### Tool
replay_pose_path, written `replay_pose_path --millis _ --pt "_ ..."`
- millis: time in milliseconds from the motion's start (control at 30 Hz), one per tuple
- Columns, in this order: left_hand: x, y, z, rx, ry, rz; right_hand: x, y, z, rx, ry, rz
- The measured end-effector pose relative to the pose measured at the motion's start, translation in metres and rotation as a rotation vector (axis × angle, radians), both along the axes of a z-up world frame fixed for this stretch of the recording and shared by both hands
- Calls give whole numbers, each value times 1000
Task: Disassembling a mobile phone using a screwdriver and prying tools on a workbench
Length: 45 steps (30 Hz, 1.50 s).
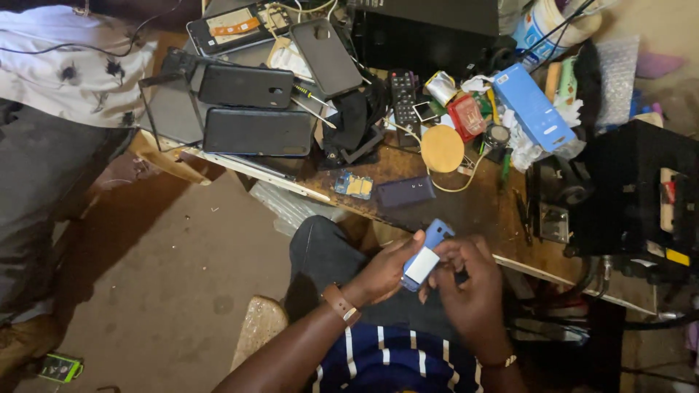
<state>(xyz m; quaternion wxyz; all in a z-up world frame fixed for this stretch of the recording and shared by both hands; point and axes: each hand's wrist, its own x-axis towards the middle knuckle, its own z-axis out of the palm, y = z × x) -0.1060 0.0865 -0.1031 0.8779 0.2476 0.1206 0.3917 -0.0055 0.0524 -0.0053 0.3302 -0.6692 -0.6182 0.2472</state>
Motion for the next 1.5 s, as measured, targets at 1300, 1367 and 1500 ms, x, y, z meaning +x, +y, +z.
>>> replay_pose_path --millis 1300,1367,1500 --pt "-4 7 3 74 6 40 132 115 -78 321 -399 -197" --pt "0 -1 10 185 52 -33 143 128 -97 370 -422 -205" --pt "-7 10 7 203 14 -96 147 122 -104 304 -367 -417"
